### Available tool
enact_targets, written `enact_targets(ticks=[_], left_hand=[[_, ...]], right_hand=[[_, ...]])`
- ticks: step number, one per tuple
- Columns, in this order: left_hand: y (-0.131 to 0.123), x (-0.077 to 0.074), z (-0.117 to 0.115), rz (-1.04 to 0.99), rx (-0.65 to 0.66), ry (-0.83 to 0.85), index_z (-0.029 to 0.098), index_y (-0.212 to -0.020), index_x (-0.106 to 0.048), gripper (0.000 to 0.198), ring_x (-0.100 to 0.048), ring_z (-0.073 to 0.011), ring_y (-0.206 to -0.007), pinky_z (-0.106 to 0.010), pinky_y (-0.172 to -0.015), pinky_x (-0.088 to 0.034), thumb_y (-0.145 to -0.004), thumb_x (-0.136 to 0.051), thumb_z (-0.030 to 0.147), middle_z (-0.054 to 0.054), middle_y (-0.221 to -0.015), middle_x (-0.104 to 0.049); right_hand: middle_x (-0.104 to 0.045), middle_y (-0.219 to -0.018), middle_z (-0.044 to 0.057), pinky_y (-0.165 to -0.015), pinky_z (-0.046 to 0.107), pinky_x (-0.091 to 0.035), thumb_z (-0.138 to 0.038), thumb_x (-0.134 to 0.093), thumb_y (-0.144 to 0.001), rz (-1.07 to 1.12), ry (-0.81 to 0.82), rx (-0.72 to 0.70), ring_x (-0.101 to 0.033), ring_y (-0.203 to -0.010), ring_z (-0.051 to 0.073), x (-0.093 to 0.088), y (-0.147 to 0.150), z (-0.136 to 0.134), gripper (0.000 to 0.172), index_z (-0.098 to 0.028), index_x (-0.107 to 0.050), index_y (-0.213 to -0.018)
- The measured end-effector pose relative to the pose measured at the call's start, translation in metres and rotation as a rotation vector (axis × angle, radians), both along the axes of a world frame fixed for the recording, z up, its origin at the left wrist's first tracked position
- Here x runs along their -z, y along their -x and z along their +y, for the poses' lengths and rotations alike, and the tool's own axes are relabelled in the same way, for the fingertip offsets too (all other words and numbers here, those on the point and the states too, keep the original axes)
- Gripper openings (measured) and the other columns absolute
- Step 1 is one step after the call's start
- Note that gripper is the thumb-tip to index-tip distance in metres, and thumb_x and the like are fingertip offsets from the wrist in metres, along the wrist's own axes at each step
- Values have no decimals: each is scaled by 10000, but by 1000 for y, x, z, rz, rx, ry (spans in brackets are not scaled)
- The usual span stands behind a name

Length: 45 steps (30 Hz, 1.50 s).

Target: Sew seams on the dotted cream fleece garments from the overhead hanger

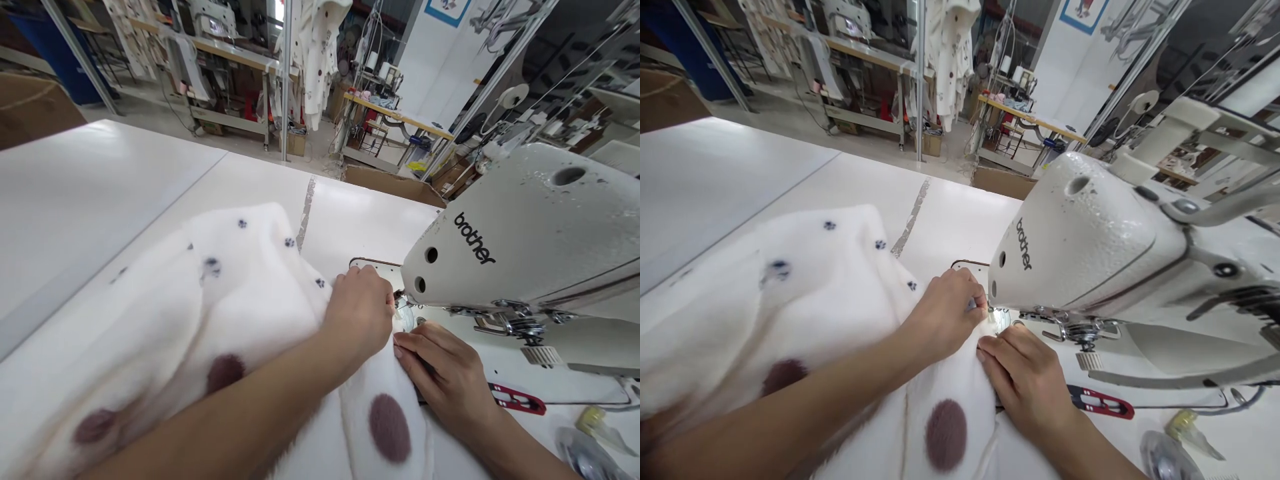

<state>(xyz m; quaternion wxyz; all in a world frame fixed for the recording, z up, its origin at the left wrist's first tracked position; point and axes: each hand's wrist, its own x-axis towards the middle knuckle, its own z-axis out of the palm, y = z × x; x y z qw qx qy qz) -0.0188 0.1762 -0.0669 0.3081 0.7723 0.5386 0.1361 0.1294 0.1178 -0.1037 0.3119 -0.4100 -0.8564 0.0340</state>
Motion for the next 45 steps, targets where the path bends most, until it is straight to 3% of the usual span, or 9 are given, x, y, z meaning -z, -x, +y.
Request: enact_targets(ticks=[45], left_hand=[[1, 2, -4, 12, 24, -48, 157, -692, -609, 185, -509, -204, -876, -348, -775, -421, -716, -451, 64, -64, -883, -574]], right_hand=[[-546, -619, 16, -494, 243, -403, -104, -471, -841, -19, -14, 8, -492, -533, 118, -3, 3, 0, 154, -177, -606, -828]])
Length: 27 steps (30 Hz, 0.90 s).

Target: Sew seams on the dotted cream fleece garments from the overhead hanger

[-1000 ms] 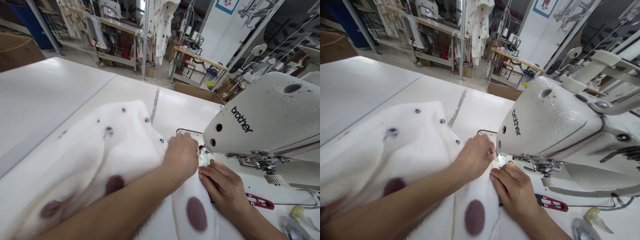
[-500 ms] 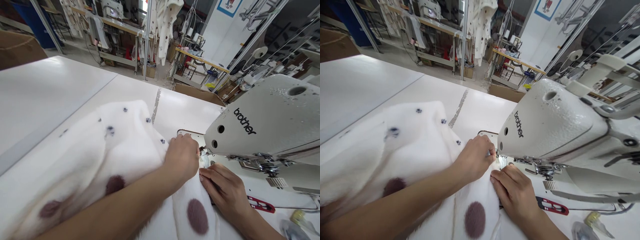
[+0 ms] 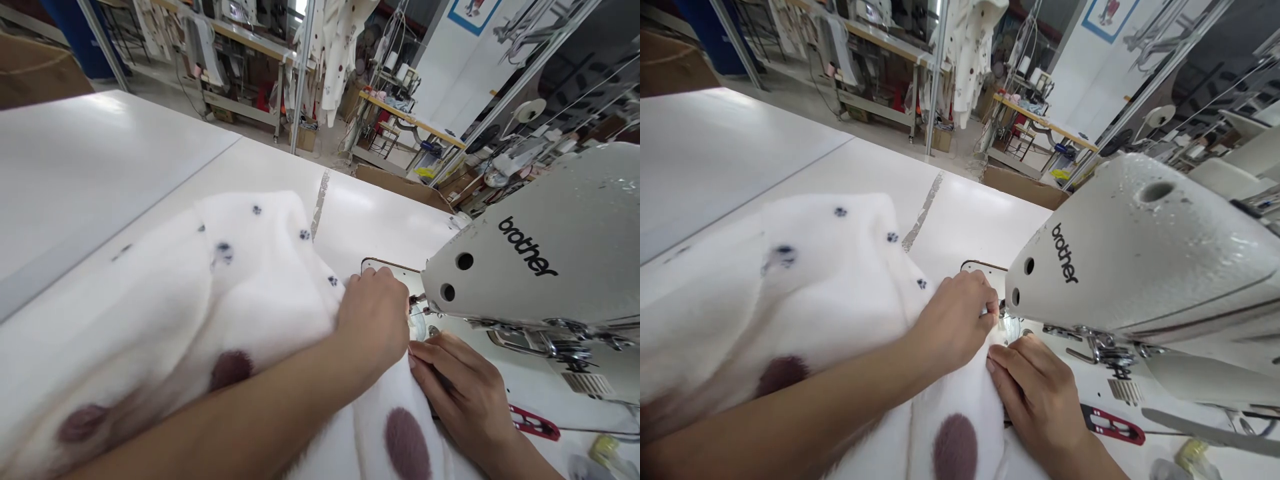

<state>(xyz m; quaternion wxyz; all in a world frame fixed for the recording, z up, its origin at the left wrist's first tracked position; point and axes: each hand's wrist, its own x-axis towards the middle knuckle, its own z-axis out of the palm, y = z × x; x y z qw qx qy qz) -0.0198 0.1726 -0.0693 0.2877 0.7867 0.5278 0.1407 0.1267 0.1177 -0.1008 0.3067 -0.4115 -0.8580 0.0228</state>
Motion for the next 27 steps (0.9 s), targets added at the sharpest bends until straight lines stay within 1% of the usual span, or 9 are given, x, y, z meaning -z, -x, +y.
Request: enact_targets(ticks=[6, 12, 17, 27], left_hand=[[1, 1, 0, -16, 2, 3, 164, -685, -611, 180, -508, -200, -869, -348, -773, -419, -716, -462, 67, -58, -876, -570], [2, 1, 0, -37, 2, 4, 167, -697, -620, 185, -504, -195, -859, -346, -766, -423, -729, -462, 78, -54, -860, -573], [0, 2, 0, -29, 2, -4, 165, -693, -615, 195, -506, -196, -850, -340, -739, -431, -732, -448, 72, -56, -844, -570], [0, 2, 0, -34, 3, -2, 157, -688, -620, 185, -510, -196, -851, -344, -751, -427, -724, -461, 70, -59, -860, -571]], right_hand=[[-547, -661, 24, -516, 255, -405, -101, -469, -853, -20, 17, -4, -493, -562, 120, 4, -4, -1, 144, -174, -592, -857], [-527, -641, 15, -508, 245, -402, -91, -472, -853, -16, -9, -25, -476, -550, 113, 2, -2, 0, 127, -167, -574, -855], [-534, -641, 22, -515, 247, -402, -89, -472, -849, -21, 8, -19, -485, -555, 118, 2, -2, 0, 128, -158, -580, -849], [-529, -630, 17, -501, 235, -399, -94, -470, -848, -10, -4, -11, -479, -545, 115, -1, 1, 0, 138, -166, -587, -827]])
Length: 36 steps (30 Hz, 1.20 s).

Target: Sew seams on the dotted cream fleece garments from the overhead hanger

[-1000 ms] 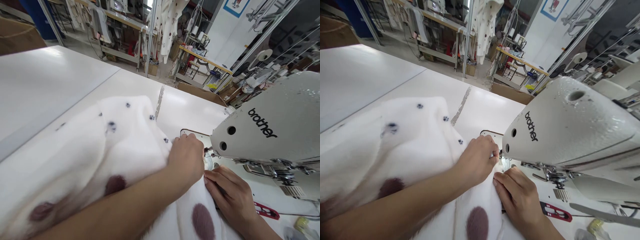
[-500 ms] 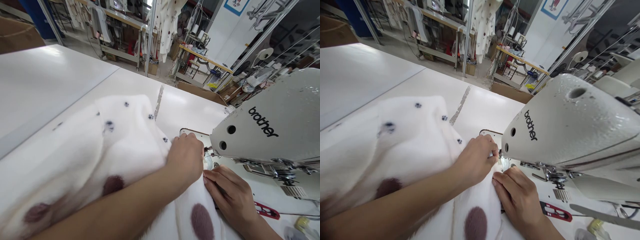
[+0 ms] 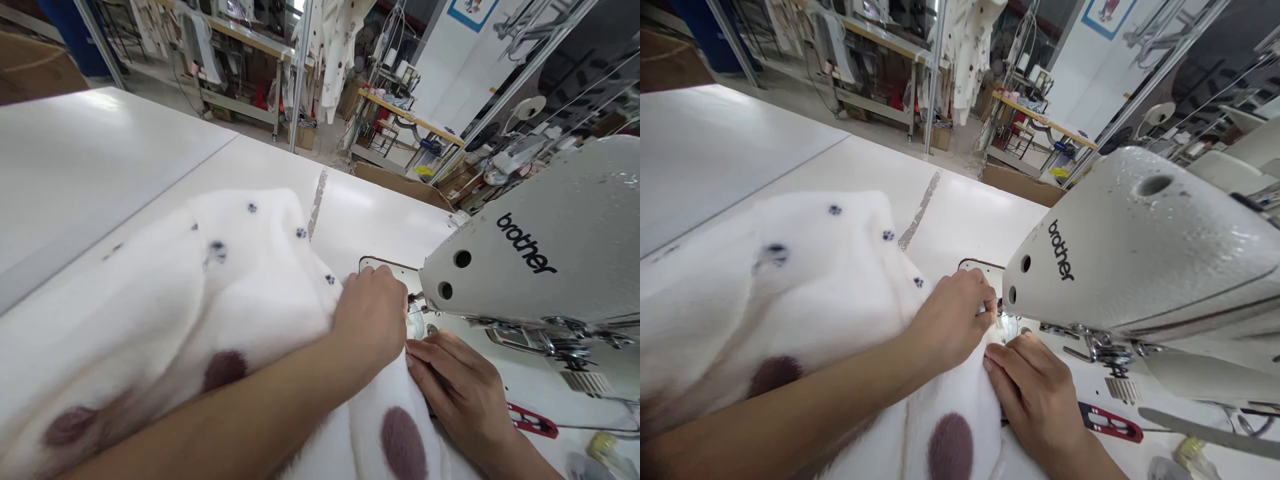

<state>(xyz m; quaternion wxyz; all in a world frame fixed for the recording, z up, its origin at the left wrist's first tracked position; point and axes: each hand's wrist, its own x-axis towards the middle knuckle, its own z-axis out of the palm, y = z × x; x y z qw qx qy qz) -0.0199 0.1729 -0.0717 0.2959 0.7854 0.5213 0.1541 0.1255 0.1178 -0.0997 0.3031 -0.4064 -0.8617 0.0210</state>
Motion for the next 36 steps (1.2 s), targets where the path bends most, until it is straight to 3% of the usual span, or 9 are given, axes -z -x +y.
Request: enact_targets(ticks=[36], left_hand=[[-1, -1, 1, -63, -76, 41, 152, -628, -597, 214, -525, -182, -802, -341, -757, -428, -722, -435, 49, -59, -868, -584]], right_hand=[[-536, -650, 13, -514, 242, -397, -100, -467, -852, -35, 48, 9, -490, -555, 119, 5, -6, -1, 128, -180, -567, -848]])
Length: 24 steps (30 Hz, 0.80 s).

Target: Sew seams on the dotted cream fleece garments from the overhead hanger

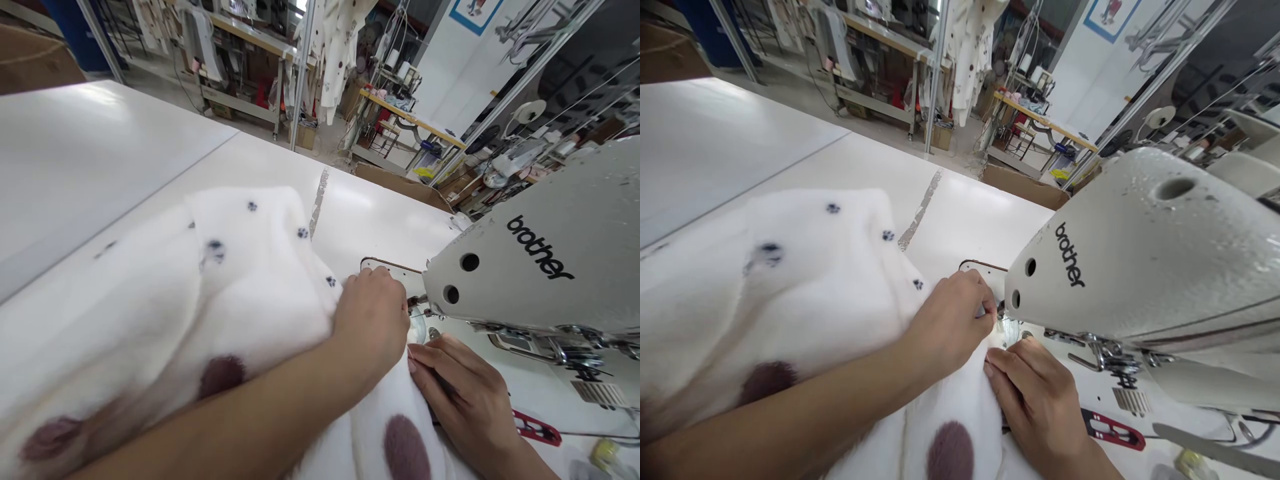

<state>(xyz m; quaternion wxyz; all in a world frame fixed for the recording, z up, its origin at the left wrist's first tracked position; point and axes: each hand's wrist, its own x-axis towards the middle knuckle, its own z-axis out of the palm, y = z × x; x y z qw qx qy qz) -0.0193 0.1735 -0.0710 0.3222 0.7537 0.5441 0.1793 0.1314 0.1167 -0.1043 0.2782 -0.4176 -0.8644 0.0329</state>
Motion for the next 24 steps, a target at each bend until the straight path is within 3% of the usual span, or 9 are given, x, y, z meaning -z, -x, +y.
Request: enact_targets(ticks=[11, 18, 24], left_hand=[[-1, 2, 0, -43, -31, 13, 156, -622, -613, 210, -527, -170, -781, -316, -717, -435, -711, -455, 50, -50, -839, -582], [3, 4, 3, -205, -107, 22, 170, -622, -604, 163, -539, -162, -716, -286, -614, -427, -720, -494, 99, -31, -812, -608], [4, -5, 2, -206, -120, 81, 173, -631, -595, 129, -543, -158, -714, -282, -624, -425, -721, -525, 112, -20, -810, -622]], right_hand=[[-544, -656, 12, -516, 231, -403, -107, -470, -854, -1, -7, 3, -498, -562, 110, 0, 1, 0, 126, -170, -577, -833], [-538, -658, 24, -511, 240, -410, -69, -478, -847, 16, -34, -54, -475, -563, 113, -4, 0, -2, 134, -160, -566, -890], [-549, -676, 25, -546, 245, -432, -66, -488, -845, 56, -81, -86, -491, -593, 124, -6, 0, -4, 159, -167, -554, -949]])
